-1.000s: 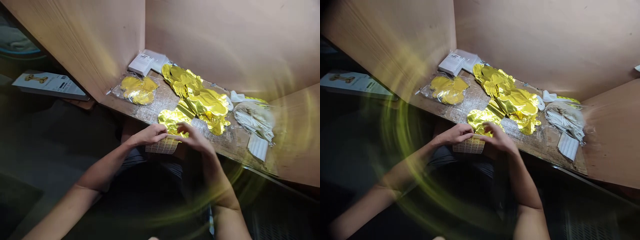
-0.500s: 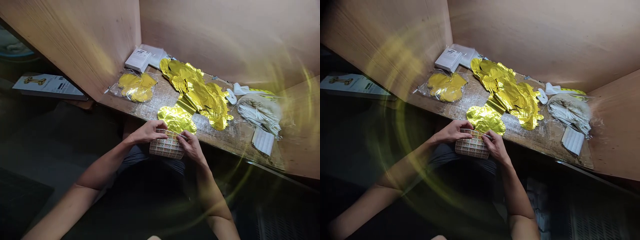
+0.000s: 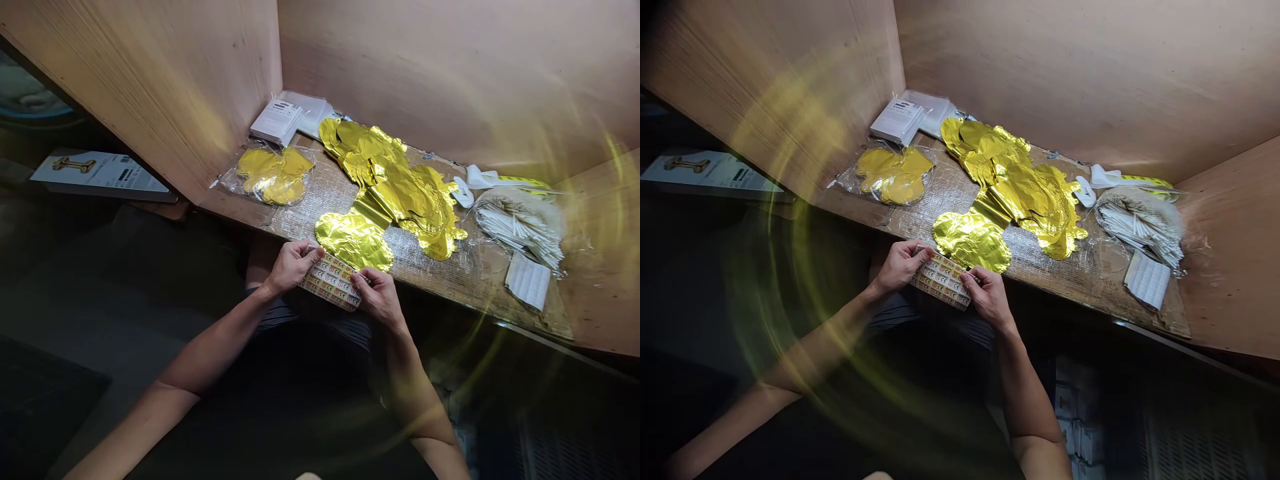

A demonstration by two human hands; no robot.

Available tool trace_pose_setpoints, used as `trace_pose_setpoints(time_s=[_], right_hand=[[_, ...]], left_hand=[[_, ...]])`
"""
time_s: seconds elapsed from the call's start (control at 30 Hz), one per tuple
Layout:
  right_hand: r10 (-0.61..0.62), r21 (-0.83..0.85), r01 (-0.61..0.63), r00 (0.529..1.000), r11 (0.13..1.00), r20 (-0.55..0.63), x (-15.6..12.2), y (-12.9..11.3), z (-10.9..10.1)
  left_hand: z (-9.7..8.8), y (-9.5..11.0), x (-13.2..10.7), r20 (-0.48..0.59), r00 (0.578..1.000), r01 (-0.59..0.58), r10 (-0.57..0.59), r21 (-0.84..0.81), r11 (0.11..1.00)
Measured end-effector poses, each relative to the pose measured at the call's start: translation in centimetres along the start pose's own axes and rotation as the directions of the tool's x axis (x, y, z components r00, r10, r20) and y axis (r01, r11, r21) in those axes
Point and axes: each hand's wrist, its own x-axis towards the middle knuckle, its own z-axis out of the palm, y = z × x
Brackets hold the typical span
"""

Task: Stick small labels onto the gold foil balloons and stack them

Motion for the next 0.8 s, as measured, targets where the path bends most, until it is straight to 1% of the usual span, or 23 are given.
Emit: trace_pose_setpoints(time_s=[0.07,0.2,0.37,0.5,0.63,0.73,0.8], right_hand=[[0.019,0.043,-0.018,1.0,0.999,-0.017,0.0,0.3,0.3],[0.04,0.109,-0.036,0.999,0.993,-0.035,-0.1,0.9,0.8],[0.077,0.159,-0.083,0.996,0.984,0.048,-0.3,1.1,0.5],[0.063,0.161,-0.073,0.996,0.984,0.064,-0.2,0.8,0.1],[0.006,0.081,-0.008,1.0,0.997,0.023,-0.1,0.6,0.4],[-0.124,-0.075,0.12,0.991,0.99,-0.051,0.0,0.6,0.7],[-0.232,-0.213,0.213,0.97,0.954,-0.067,0.0,0.8,0.9]], left_hand=[[0.0,-0.4,-0.1,-0.005,1.0,-0.028,0.028,0.034,0.999],[-0.1,-0.8,-0.5,0.045,0.997,-0.067,0.065,0.047,0.997],[-0.4,-0.3,-1.0,0.069,0.997,-0.034,0.026,0.115,0.993],[-0.4,0.2,-0.9,0.081,0.996,-0.056,0.043,0.162,0.985],[-0.5,0.3,-0.6,0.088,0.995,-0.054,0.039,0.173,0.983],[-0.7,0.2,-0.5,0.086,0.996,-0.035,0.02,0.177,0.984],[-0.8,0.2,-0.4,0.085,0.996,-0.026,0.01,0.188,0.982]])
